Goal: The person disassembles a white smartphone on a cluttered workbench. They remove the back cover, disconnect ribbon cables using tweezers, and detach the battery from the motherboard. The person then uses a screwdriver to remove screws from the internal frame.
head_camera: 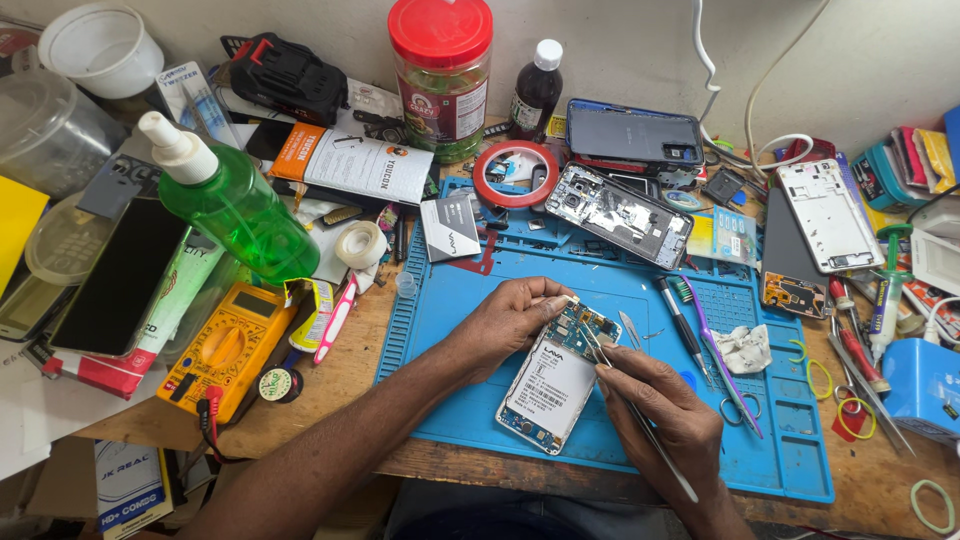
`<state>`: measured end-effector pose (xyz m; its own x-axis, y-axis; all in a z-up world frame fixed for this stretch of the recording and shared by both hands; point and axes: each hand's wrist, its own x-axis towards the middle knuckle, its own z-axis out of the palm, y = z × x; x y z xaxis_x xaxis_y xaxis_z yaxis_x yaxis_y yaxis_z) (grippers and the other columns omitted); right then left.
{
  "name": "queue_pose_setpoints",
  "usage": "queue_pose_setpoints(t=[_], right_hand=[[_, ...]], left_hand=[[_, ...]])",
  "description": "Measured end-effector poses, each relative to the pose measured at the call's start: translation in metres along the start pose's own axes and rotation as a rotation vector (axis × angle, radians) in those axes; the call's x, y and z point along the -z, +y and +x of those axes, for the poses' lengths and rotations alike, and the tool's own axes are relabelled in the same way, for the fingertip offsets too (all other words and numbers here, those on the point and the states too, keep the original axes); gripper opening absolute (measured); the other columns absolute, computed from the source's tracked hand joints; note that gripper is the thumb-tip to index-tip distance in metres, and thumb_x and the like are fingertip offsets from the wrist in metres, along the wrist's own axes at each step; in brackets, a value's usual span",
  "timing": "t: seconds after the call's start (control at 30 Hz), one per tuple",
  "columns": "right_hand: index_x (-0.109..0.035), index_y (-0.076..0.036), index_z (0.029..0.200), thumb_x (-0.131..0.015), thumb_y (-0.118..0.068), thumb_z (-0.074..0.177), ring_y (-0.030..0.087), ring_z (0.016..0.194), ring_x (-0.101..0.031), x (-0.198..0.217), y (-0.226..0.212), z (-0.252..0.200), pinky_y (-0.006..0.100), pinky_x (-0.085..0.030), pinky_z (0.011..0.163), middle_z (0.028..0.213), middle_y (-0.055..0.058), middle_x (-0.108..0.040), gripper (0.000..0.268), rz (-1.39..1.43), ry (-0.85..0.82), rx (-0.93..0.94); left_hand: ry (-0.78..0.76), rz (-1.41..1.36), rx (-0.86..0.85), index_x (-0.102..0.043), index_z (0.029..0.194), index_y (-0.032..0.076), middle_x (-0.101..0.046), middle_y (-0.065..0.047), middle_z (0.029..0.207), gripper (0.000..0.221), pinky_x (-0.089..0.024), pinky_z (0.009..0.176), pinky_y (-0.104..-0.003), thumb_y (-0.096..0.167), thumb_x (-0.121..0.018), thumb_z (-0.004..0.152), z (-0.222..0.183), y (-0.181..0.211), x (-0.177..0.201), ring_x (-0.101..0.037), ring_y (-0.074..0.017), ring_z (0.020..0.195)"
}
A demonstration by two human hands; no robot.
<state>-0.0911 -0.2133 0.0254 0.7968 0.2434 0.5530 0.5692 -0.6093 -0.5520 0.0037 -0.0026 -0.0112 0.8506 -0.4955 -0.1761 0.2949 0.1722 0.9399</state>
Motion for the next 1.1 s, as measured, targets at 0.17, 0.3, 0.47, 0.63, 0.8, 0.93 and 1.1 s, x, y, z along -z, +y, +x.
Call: queue_pose_setpoints(t=[0.17, 0.3, 0.47, 0.63, 0.8, 0.93, 1.1], right_hand=[[-0.075, -0.006, 0.111, -0.077, -0.001, 0.084, 0.024, 0.114, -0.073, -0.001, -0.002, -0.001, 0.031, -0.063, 0.092, 0.122, 0.014, -0.073, 0.027, -0.072, 0.003, 0.06], [-0.073, -0.006, 0.112, -0.075, -0.001, 0.087, 0.026, 0.118, -0.071, 0.0, -0.002, -0.004, 0.033, -0.063, 0.096, 0.126, 0.016, -0.07, 0.026, -0.075, 0.079, 0.065], [-0.074, -0.003, 0.111, -0.076, -0.003, 0.087, 0.025, 0.113, -0.074, 0.008, 0.005, -0.002, 0.034, -0.061, 0.096, 0.12, 0.015, -0.075, 0.024, 0.121, 0.074, -0.138], [-0.075, -0.003, 0.111, -0.076, -0.005, 0.086, 0.024, 0.111, -0.075, 0.014, 0.017, 0.0, 0.035, -0.061, 0.097, 0.115, 0.015, -0.077, 0.025, 0.245, 0.063, -0.244], [-0.075, -0.004, 0.11, -0.077, -0.006, 0.085, 0.024, 0.112, -0.075, 0.014, 0.022, -0.004, 0.036, -0.062, 0.096, 0.114, 0.015, -0.078, 0.025, 0.216, 0.057, -0.25], [-0.075, -0.005, 0.11, -0.077, -0.004, 0.084, 0.024, 0.111, -0.075, 0.014, 0.022, -0.004, 0.035, -0.062, 0.095, 0.114, 0.014, -0.078, 0.026, 0.23, 0.061, -0.264], [-0.075, -0.006, 0.109, -0.078, -0.001, 0.083, 0.023, 0.114, -0.075, 0.016, 0.017, -0.002, 0.034, -0.062, 0.097, 0.117, 0.014, -0.077, 0.027, 0.2, 0.033, -0.201]], left_hand=[[0.005, -0.009, 0.007, -0.058, 0.13, -0.001, -0.073, -0.008, 0.09, 0.035, -0.061, 0.066, -0.024, 0.023, -0.049, 0.106, 0.0, 0.0, 0.0, -0.072, -0.0079, 0.078], [-0.004, -0.008, -0.012, -0.059, 0.128, -0.002, -0.073, -0.008, 0.09, 0.034, -0.061, 0.066, -0.024, 0.023, -0.05, 0.106, -0.001, -0.001, 0.0, -0.072, -0.0082, 0.078], [0.009, -0.006, 0.011, -0.059, 0.128, 0.0, -0.073, -0.008, 0.09, 0.034, -0.061, 0.065, -0.024, 0.024, -0.051, 0.105, -0.001, 0.001, -0.001, -0.072, -0.0079, 0.077], [-0.016, -0.013, -0.012, -0.058, 0.129, 0.0, -0.074, -0.009, 0.09, 0.034, -0.06, 0.065, -0.024, 0.024, -0.051, 0.105, -0.003, 0.004, -0.001, -0.072, -0.0083, 0.078], [-0.031, -0.02, -0.018, -0.058, 0.128, 0.001, -0.074, -0.009, 0.091, 0.033, -0.061, 0.064, -0.024, 0.024, -0.051, 0.106, -0.003, 0.005, -0.001, -0.073, -0.0083, 0.079], [-0.036, -0.035, -0.028, -0.058, 0.128, 0.0, -0.074, -0.009, 0.092, 0.033, -0.062, 0.066, -0.024, 0.024, -0.051, 0.106, -0.003, 0.005, -0.001, -0.073, -0.0082, 0.081], [-0.042, -0.023, -0.045, -0.059, 0.127, 0.0, -0.074, -0.009, 0.091, 0.033, -0.061, 0.063, -0.023, 0.023, -0.051, 0.106, -0.002, 0.003, -0.001, -0.073, -0.0078, 0.078]])
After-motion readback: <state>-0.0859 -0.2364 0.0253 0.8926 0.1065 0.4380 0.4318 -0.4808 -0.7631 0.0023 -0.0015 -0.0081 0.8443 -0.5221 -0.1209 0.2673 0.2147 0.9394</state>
